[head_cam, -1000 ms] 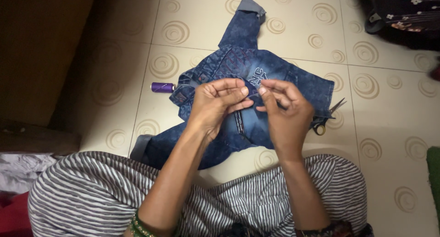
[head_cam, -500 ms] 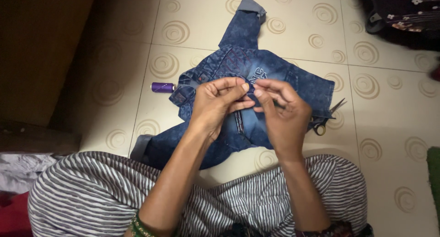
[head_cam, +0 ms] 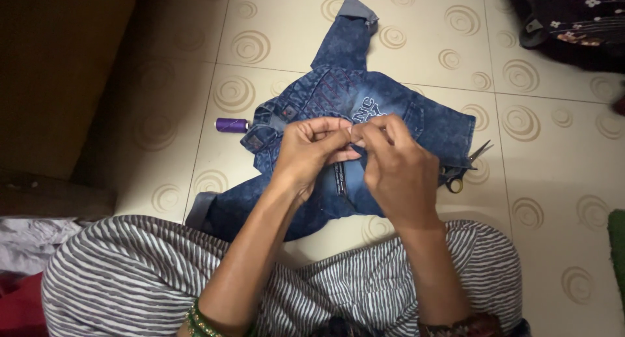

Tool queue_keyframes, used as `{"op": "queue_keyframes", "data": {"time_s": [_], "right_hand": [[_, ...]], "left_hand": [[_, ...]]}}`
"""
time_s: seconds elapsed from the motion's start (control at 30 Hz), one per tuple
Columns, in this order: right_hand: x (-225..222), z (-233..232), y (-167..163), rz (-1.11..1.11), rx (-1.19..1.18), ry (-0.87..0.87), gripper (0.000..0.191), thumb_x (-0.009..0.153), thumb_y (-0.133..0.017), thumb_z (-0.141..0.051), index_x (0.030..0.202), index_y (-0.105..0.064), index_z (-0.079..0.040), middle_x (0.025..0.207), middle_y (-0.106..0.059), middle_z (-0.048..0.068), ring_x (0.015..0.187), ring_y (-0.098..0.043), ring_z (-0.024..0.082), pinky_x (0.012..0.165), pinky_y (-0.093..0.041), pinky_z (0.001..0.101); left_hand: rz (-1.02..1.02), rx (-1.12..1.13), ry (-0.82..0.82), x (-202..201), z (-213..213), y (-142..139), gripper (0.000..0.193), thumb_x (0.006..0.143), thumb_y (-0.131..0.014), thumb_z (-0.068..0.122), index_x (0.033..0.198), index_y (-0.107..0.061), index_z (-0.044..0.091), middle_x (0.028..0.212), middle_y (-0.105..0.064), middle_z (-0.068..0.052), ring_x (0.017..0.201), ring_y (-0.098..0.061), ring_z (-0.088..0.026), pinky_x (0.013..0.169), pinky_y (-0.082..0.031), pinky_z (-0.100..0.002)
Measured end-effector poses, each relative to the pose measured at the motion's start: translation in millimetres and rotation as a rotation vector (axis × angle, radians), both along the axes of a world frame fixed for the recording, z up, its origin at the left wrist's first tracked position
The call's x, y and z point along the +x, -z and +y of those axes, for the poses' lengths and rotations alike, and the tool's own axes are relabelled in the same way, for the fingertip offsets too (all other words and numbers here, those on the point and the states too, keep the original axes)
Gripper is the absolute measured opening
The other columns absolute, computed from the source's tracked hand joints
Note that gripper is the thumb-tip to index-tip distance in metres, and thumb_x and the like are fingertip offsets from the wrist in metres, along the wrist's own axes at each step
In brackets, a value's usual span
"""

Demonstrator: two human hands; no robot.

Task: The person sits on the floor with a pair of jeans and a red garment. They thread a needle, cut the thread with scissors, then hand-sew the red fabric, pulling the needle and thread through the garment.

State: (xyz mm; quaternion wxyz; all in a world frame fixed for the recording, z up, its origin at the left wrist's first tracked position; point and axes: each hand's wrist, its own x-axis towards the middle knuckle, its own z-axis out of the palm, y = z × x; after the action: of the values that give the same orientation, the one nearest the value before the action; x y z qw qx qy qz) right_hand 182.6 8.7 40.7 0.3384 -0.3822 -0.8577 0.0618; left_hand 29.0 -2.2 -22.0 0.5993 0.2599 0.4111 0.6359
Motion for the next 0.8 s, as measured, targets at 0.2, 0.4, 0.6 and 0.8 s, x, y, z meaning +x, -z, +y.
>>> {"op": "queue_keyframes", "data": {"time_s": [0.2, 0.4, 0.6, 0.8], "right_hand": [[2, 3, 11, -0.021, 0.092, -0.007, 0.026, 0.087, -0.066, 0.005, 0.105, -0.07, -0.013, 0.108, -0.066, 0.005, 0.085, -0.072, 0.022, 0.067, -0.057, 0.0348], [6, 6, 16, -0.014, 0.212, -0.04, 0.027, 0.084, -0.069, 0.003, 0.105, -0.072, -0.013, 0.103, -0.061, 0.008, 0.09, -0.067, 0.025, 0.076, -0.055, 0.0386], [4, -4, 16, 0.217, 0.183, -0.172, 0.017, 0.089, -0.067, 0.005, 0.099, -0.066, -0.008, 0.105, -0.064, 0.011, 0.093, -0.065, 0.028, 0.083, -0.052, 0.0392], [23, 9, 11, 0.821, -0.333, -0.271, 0.019, 0.108, -0.046, 0.011, 0.114, -0.038, -0.006, 0.099, -0.067, 0.016, 0.081, -0.071, 0.019, 0.073, -0.063, 0.0291]], "left_hand": [[0.01, -0.021, 0.017, -1, -1, -3, 0.012, 0.093, -0.069, 0.001, 0.102, -0.072, -0.007, 0.091, -0.077, -0.013, 0.079, -0.075, -0.014, 0.073, -0.063, -0.027], [-0.013, 0.012, -0.007, 1, -1, -2, 0.012, 0.093, -0.068, 0.001, 0.101, -0.071, -0.006, 0.088, -0.075, -0.01, 0.076, -0.072, -0.012, 0.073, -0.064, -0.029], [0.028, 0.016, -0.034, 3, 2, 1, 0.01, 0.096, -0.068, 0.002, 0.1, -0.072, -0.006, 0.089, -0.075, -0.009, 0.077, -0.071, -0.011, 0.073, -0.06, -0.027], [-0.019, 0.026, -0.156, -2, 7, 4, 0.01, 0.094, -0.07, 0.004, 0.099, -0.07, -0.004, 0.086, -0.069, -0.004, 0.074, -0.069, -0.01, 0.078, -0.067, -0.034]]}}
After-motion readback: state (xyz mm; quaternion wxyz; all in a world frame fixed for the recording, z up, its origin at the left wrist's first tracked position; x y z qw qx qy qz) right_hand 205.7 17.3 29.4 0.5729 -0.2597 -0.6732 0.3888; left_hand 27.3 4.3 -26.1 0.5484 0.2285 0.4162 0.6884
